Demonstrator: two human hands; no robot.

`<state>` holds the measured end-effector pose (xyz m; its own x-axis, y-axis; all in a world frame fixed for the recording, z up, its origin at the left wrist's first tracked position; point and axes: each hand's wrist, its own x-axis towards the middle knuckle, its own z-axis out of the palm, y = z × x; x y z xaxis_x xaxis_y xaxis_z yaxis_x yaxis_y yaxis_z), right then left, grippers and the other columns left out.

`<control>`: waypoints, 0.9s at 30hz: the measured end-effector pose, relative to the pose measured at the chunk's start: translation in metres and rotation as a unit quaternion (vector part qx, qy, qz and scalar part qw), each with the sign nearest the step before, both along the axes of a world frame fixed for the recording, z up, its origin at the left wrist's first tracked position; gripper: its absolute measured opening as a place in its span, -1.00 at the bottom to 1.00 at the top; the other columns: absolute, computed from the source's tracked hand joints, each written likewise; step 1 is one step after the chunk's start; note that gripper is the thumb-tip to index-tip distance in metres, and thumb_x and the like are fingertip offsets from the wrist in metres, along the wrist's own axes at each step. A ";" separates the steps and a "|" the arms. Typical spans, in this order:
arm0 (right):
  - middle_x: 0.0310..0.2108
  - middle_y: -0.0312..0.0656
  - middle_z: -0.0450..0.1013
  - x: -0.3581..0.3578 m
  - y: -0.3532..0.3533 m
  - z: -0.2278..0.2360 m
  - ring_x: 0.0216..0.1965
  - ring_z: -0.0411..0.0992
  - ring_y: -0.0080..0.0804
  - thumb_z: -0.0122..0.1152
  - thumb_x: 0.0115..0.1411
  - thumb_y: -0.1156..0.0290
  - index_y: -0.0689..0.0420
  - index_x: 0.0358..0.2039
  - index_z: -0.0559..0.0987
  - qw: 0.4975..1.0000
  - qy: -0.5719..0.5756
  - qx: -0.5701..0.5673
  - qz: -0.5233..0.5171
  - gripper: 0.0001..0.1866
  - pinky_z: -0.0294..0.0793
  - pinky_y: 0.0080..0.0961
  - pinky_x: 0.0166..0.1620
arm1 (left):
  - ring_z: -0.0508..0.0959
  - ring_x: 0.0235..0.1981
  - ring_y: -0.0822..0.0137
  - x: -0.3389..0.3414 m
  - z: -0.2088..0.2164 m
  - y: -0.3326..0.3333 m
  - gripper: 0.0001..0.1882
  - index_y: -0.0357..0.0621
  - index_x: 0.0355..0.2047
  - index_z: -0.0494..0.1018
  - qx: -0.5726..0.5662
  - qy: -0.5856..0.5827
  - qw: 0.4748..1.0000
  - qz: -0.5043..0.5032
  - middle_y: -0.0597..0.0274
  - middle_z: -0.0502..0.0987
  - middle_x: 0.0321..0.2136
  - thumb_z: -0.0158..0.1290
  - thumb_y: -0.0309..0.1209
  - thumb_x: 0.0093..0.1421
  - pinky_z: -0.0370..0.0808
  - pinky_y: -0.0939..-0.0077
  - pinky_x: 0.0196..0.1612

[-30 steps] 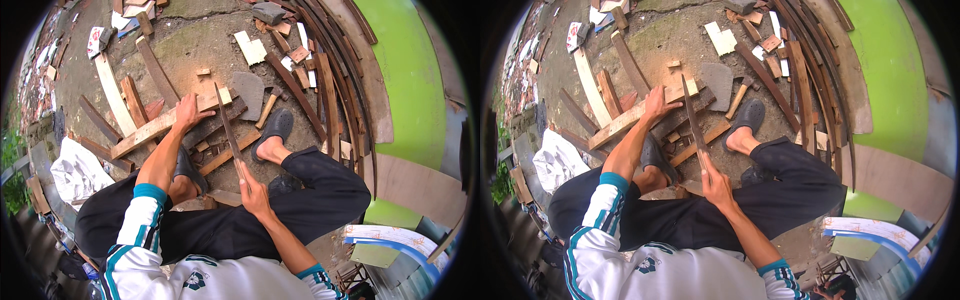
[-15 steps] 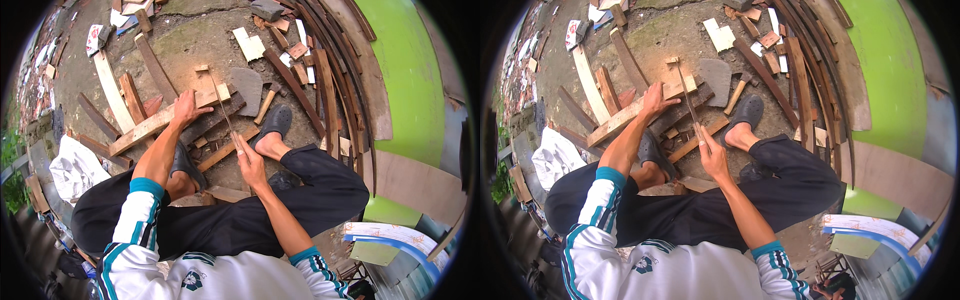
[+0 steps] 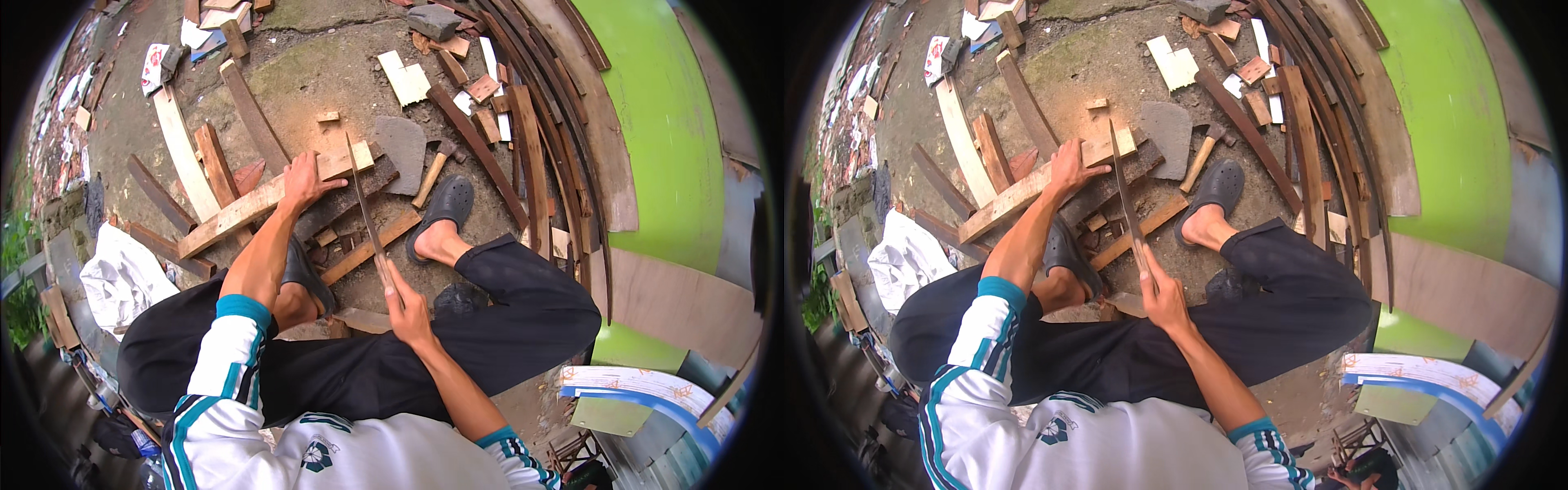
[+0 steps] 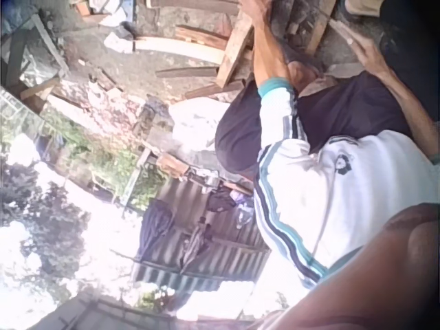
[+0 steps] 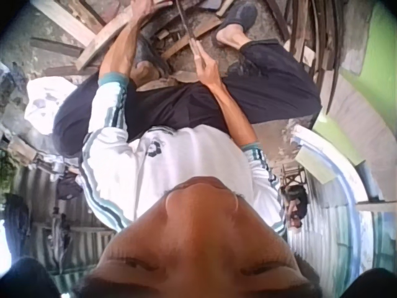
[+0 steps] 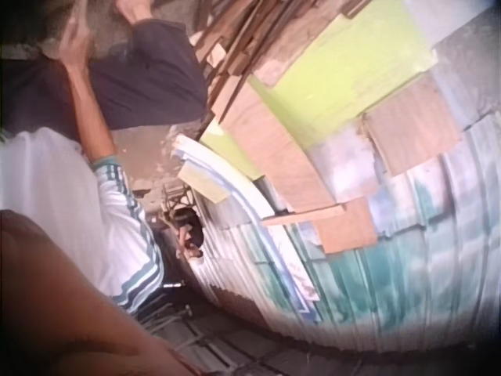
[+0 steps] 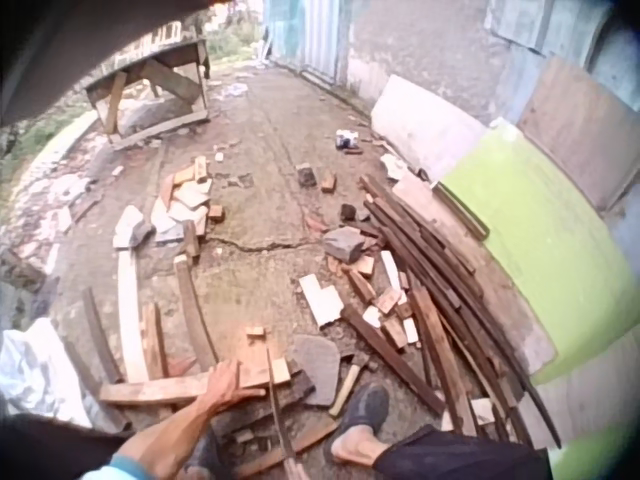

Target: The person sits on the ground and uses a hand saw to cut a small wooden block. They reposition the wood and continue sawing, then lift and inspect the cut piece.

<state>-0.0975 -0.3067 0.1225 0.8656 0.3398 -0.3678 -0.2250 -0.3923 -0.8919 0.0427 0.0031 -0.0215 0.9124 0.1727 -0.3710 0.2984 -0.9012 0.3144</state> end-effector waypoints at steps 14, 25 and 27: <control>0.02 0.34 0.51 0.020 0.019 0.026 -0.03 0.59 0.21 0.03 0.41 0.39 0.32 0.34 0.37 1.000 0.027 -0.012 -0.002 -0.47 0.56 -0.17 -0.02 | 0.48 0.10 -0.08 -0.004 0.000 0.001 0.09 -0.30 0.10 0.39 -0.009 0.009 1.000 0.011 -0.13 0.52 -0.01 0.39 0.38 -0.16 0.35 0.01 0.11; -0.24 0.24 0.61 0.081 -0.015 0.021 -0.31 0.65 -0.08 0.06 0.38 0.35 0.15 0.25 0.55 0.984 -0.125 -0.128 -0.030 -0.55 0.56 -0.27 -0.20 | 0.47 0.12 -0.07 -0.009 0.008 -0.007 0.12 -0.26 0.17 0.37 -0.003 0.003 1.000 0.001 -0.10 0.51 0.02 0.34 0.42 -0.14 0.34 0.02 0.14; -0.18 0.13 0.65 0.092 -0.036 0.049 -0.25 0.63 -0.29 0.04 0.39 0.43 0.26 0.24 0.53 0.982 -0.142 -0.118 -0.041 -0.56 0.56 -0.42 -0.15 | 0.44 0.19 -0.07 -0.009 0.011 -0.011 0.17 -0.22 0.25 0.32 -0.004 -0.008 1.000 -0.013 -0.12 0.47 0.11 0.32 0.44 -0.13 0.31 -0.05 0.19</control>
